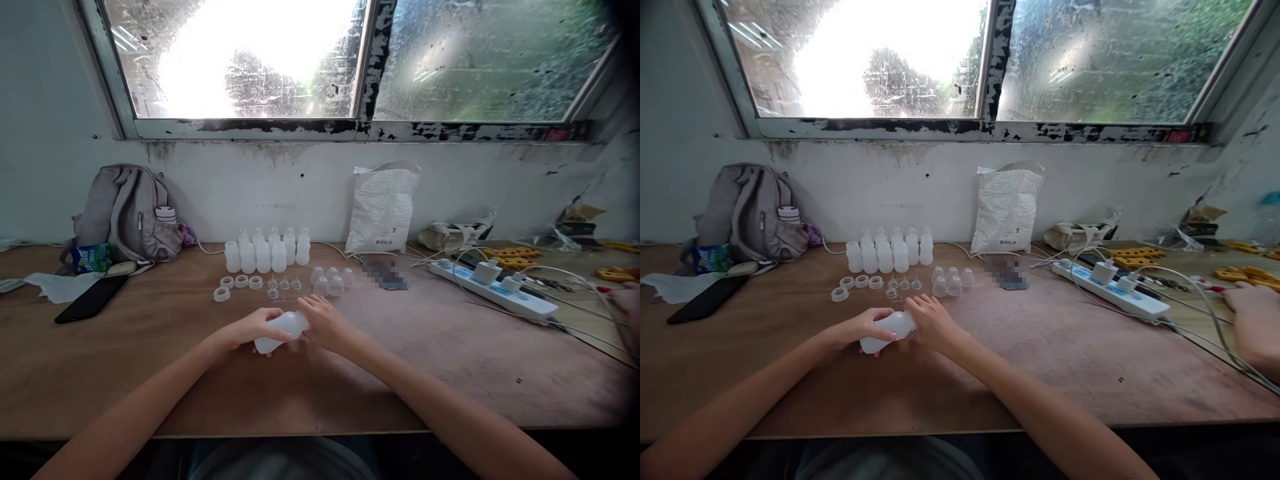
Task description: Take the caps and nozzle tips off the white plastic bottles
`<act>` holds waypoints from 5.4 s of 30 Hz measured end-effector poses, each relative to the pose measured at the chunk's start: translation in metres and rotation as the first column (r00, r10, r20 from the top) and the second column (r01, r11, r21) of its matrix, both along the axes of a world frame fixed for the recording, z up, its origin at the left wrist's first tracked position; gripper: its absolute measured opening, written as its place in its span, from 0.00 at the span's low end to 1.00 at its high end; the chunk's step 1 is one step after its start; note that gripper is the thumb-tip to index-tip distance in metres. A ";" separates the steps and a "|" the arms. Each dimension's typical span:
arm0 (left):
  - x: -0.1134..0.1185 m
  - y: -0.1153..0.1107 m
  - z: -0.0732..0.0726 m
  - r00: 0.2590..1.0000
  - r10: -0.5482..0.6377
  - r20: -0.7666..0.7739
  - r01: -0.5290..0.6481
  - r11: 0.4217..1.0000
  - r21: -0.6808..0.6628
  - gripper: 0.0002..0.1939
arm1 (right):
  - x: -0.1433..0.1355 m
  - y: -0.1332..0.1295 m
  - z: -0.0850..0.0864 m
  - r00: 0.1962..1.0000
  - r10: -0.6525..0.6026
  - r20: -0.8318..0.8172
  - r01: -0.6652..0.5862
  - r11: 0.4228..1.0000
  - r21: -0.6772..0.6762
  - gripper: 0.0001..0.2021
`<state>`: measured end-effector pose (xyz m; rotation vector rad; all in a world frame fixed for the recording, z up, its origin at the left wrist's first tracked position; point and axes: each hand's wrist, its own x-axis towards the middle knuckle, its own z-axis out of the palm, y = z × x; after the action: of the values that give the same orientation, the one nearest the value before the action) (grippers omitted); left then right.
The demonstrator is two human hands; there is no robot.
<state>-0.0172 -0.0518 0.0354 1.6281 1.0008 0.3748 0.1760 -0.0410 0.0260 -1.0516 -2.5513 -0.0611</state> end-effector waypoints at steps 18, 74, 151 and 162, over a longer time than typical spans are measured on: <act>-0.009 0.002 -0.024 0.837 0.468 -0.285 0.271 0.098 0.958 0.20 | 0.019 0.017 0.009 0.864 -0.144 -0.483 -0.342 0.537 -0.771 0.20; 0.000 0.015 -0.030 0.891 0.369 0.266 -0.453 0.763 0.461 0.23 | 0.014 0.025 -0.017 0.947 -0.080 -0.311 0.007 0.974 -0.226 0.22; 0.001 0.002 -0.033 0.962 0.253 -0.104 -0.027 0.466 0.885 0.18 | -0.012 0.018 -0.030 0.847 0.042 -0.530 -0.188 0.956 -0.225 0.09; 0.002 0.004 -0.035 0.957 0.263 -0.123 -0.014 0.466 0.884 0.17 | -0.013 0.021 -0.035 0.838 0.079 -0.541 -0.241 0.941 -0.236 0.04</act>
<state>-0.0156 -0.0473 0.0004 2.5969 1.2233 0.9487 0.1628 -0.0203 -0.0094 -0.7989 -2.1590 0.5956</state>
